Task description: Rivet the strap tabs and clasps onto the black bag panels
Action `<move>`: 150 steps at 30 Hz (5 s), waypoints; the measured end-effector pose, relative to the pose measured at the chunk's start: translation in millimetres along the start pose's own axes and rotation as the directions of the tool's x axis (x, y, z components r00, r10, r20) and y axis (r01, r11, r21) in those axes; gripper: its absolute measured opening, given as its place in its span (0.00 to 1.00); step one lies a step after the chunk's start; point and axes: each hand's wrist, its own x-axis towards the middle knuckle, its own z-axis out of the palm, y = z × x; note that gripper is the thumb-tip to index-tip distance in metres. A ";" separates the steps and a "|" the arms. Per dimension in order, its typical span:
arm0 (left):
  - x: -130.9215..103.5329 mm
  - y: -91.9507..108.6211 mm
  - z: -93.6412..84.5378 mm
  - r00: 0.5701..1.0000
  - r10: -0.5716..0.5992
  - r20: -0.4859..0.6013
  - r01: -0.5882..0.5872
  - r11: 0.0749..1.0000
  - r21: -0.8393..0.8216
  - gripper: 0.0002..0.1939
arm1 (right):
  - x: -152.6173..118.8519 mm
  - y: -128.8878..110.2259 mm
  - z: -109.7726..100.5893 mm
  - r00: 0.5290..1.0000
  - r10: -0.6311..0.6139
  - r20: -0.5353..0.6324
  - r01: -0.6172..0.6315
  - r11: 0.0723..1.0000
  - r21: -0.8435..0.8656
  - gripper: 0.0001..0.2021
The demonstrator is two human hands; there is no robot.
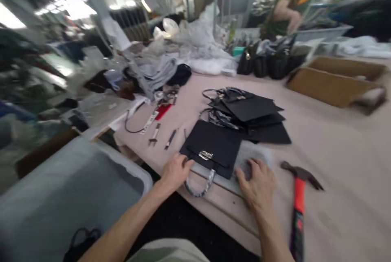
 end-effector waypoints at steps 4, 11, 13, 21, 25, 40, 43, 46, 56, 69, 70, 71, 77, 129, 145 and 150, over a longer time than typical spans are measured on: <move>10.4 -11.7 10.3 0.995 -0.009 -0.096 0.001 0.997 -0.079 0.16 | -17.8 10.0 -15.3 0.999 0.050 0.004 -0.050 0.997 -0.054 0.23; 41.7 -24.0 7.6 0.965 -0.071 -0.254 0.029 0.986 -0.166 0.32 | -11.2 1.9 -9.7 0.997 0.072 0.003 -0.072 0.997 -0.020 0.21; 52.5 -23.2 5.8 0.980 -0.063 -0.191 0.029 0.984 -0.176 0.24 | -12.1 3.3 -11.5 0.998 0.067 0.010 -0.067 0.998 -0.011 0.21; 19.3 -9.6 27.5 0.961 0.178 -0.213 -0.204 0.973 -0.106 0.13 | -13.3 4.7 -14.2 0.998 0.058 0.037 -0.059 0.997 0.039 0.26; 1.3 -11.1 39.0 0.928 0.253 -0.275 -0.301 0.942 -0.148 0.17 | -15.7 3.7 -15.7 0.996 0.060 0.067 -0.062 0.998 0.019 0.26; -9.9 -27.6 52.5 0.896 0.333 -0.295 -0.407 0.881 -0.241 0.25 | -22.2 -82.3 -10.9 0.930 -0.150 0.336 0.165 0.986 -0.017 0.28; -16.4 -30.2 53.3 0.888 0.344 -0.306 -0.425 0.868 -0.256 0.24 | -27.6 -83.1 -12.5 0.933 -0.146 0.330 0.156 0.988 -0.005 0.26; -14.4 -34.3 49.7 0.878 0.350 -0.325 -0.444 0.851 -0.282 0.23 | -24.8 -77.3 -15.1 0.947 -0.150 0.284 0.131 0.988 0.083 0.24; 20.8 -32.2 45.2 0.938 0.258 -0.231 -0.343 0.786 -0.515 0.22 | -37.5 19.8 -25.5 0.869 0.491 -0.060 -0.493 0.869 -0.036 0.32; -20.3 -33.8 52.5 0.932 0.253 -0.258 -0.354 0.783 -0.511 0.23 | -81.4 -4.0 -38.9 0.848 0.529 -0.013 -0.527 0.842 -0.114 0.33; -20.3 -33.6 51.8 0.930 0.258 -0.263 -0.360 0.786 -0.502 0.23 | -82.9 -3.9 -39.6 0.859 0.511 -0.005 -0.509 0.854 -0.107 0.33; -19.8 -33.3 51.2 0.927 0.265 -0.265 -0.367 0.788 -0.495 0.23 | -83.5 -3.6 -39.8 0.870 0.493 0.002 -0.491 0.866 -0.097 0.32; -15.7 -32.8 50.4 0.924 0.281 -0.262 -0.377 0.788 -0.487 0.23 | -73.2 -5.6 -36.6 0.892 0.452 0.028 -0.449 0.891 -0.059 0.28; 86.4 -82.8 -32.9 0.953 0.009 -0.302 -0.056 0.988 -0.147 0.08 | -2.6 -57.9 4.2 0.951 -0.212 0.224 0.156 0.957 0.243 0.11; 162.0 -144.5 -94.9 0.906 -0.392 0.157 0.413 0.901 -0.135 0.15 | -7.4 -65.1 1.1 0.960 -0.123 0.252 0.078 0.980 0.181 0.08; 135.1 -125.8 -91.6 0.956 -0.215 0.198 0.292 0.738 -0.608 0.21 | -8.2 -66.7 -0.7 0.956 -0.102 0.277 0.048 0.980 0.195 0.08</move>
